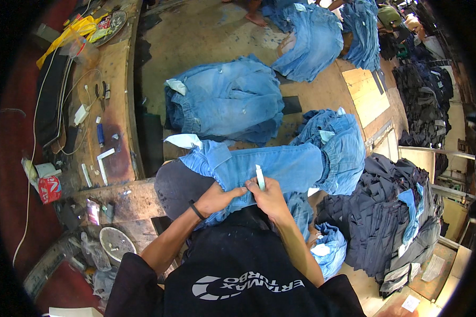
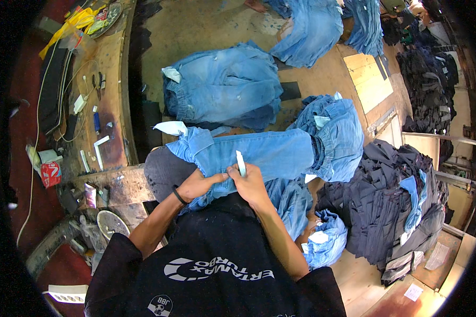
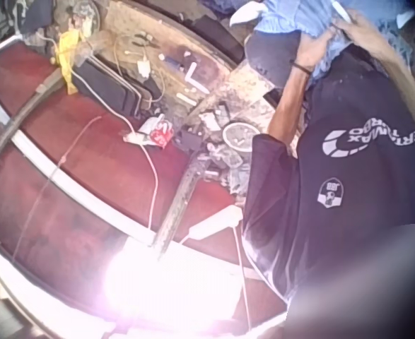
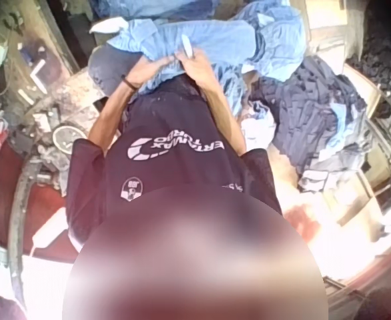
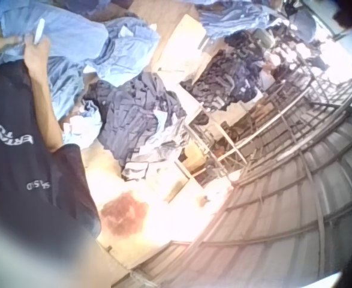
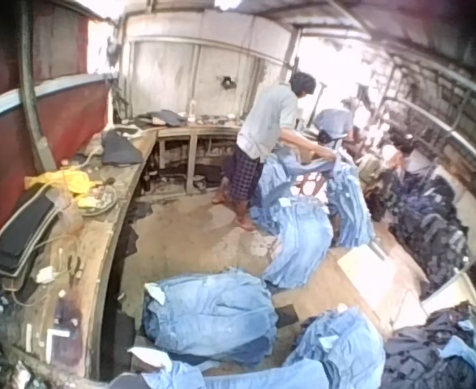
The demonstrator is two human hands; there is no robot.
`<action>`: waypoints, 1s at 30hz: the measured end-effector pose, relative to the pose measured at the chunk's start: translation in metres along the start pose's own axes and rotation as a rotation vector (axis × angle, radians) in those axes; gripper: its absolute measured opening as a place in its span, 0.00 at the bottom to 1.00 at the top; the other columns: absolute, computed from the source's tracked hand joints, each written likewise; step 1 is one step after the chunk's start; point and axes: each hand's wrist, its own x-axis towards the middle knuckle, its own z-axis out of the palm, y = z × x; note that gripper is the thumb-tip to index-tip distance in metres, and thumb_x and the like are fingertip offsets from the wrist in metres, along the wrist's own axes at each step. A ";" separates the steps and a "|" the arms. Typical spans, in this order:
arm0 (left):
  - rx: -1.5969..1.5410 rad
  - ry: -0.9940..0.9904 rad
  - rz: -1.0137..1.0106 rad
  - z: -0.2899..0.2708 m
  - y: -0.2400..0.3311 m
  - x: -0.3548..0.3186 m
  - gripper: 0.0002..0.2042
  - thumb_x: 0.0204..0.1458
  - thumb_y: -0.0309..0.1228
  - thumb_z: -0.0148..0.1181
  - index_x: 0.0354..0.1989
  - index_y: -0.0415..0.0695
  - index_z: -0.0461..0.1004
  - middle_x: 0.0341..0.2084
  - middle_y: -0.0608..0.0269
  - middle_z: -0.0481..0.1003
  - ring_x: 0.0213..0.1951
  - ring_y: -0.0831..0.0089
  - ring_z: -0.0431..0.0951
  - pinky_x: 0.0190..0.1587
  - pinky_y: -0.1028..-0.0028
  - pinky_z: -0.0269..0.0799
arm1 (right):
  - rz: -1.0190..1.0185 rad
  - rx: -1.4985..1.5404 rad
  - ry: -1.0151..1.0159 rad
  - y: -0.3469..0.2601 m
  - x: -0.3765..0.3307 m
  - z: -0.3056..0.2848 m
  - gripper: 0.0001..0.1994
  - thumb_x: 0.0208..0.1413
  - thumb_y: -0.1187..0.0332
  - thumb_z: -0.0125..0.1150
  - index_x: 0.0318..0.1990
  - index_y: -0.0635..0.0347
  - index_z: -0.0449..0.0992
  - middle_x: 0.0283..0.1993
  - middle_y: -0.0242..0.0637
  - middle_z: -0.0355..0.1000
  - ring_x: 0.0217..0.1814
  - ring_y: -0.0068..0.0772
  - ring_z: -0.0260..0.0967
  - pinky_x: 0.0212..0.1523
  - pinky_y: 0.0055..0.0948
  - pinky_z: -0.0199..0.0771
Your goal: The person repeatedly picks up folded blue jeans from a pile, unfolds them on a workbench, and uses a white marker to draw lines on the fabric. After marking, the jeans are folded and placed back into the pile. The process is repeated for multiple pairs of jeans.
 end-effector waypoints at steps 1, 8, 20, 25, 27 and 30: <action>-0.012 0.001 -0.017 -0.001 -0.001 0.000 0.20 0.61 0.29 0.64 0.61 0.38 0.73 0.54 0.62 0.78 0.54 0.72 0.76 0.59 0.68 0.72 | -0.018 0.002 0.003 0.000 0.000 0.001 0.08 0.66 0.66 0.62 0.40 0.61 0.75 0.20 0.19 0.57 0.18 0.11 0.50 0.18 0.19 0.45; -0.083 -0.025 -0.095 -0.006 -0.002 -0.005 0.20 0.62 0.29 0.63 0.62 0.39 0.73 0.53 0.63 0.77 0.53 0.74 0.75 0.57 0.68 0.72 | 0.167 0.350 -0.132 -0.004 -0.006 -0.014 0.07 0.67 0.67 0.61 0.38 0.58 0.73 0.21 0.20 0.57 0.18 0.11 0.49 0.17 0.18 0.45; 0.010 -0.061 -0.113 -0.006 0.006 -0.005 0.21 0.60 0.29 0.65 0.61 0.37 0.73 0.52 0.63 0.78 0.53 0.75 0.75 0.58 0.69 0.72 | 0.095 0.157 -0.110 0.003 -0.001 -0.012 0.06 0.67 0.67 0.59 0.39 0.59 0.74 0.21 0.21 0.59 0.18 0.12 0.50 0.17 0.20 0.46; -0.055 -0.055 -0.128 -0.006 0.005 -0.006 0.21 0.60 0.29 0.65 0.61 0.37 0.73 0.51 0.64 0.78 0.53 0.75 0.75 0.57 0.70 0.72 | 0.182 0.281 -0.125 -0.005 -0.005 -0.018 0.10 0.67 0.64 0.61 0.36 0.61 0.76 0.21 0.22 0.61 0.19 0.13 0.53 0.20 0.22 0.49; -0.046 -0.055 -0.113 -0.005 0.005 -0.006 0.20 0.61 0.29 0.65 0.61 0.37 0.73 0.51 0.63 0.78 0.53 0.75 0.75 0.57 0.69 0.72 | 0.180 0.135 -0.192 -0.009 -0.011 -0.027 0.09 0.67 0.65 0.61 0.36 0.60 0.75 0.21 0.22 0.61 0.18 0.13 0.52 0.19 0.22 0.48; -0.060 -0.060 -0.061 -0.004 0.005 -0.005 0.20 0.62 0.30 0.65 0.61 0.38 0.74 0.51 0.63 0.78 0.53 0.75 0.75 0.57 0.70 0.72 | -0.064 -0.109 -0.289 -0.006 -0.013 -0.030 0.09 0.67 0.65 0.61 0.35 0.60 0.75 0.22 0.22 0.60 0.20 0.13 0.53 0.21 0.23 0.49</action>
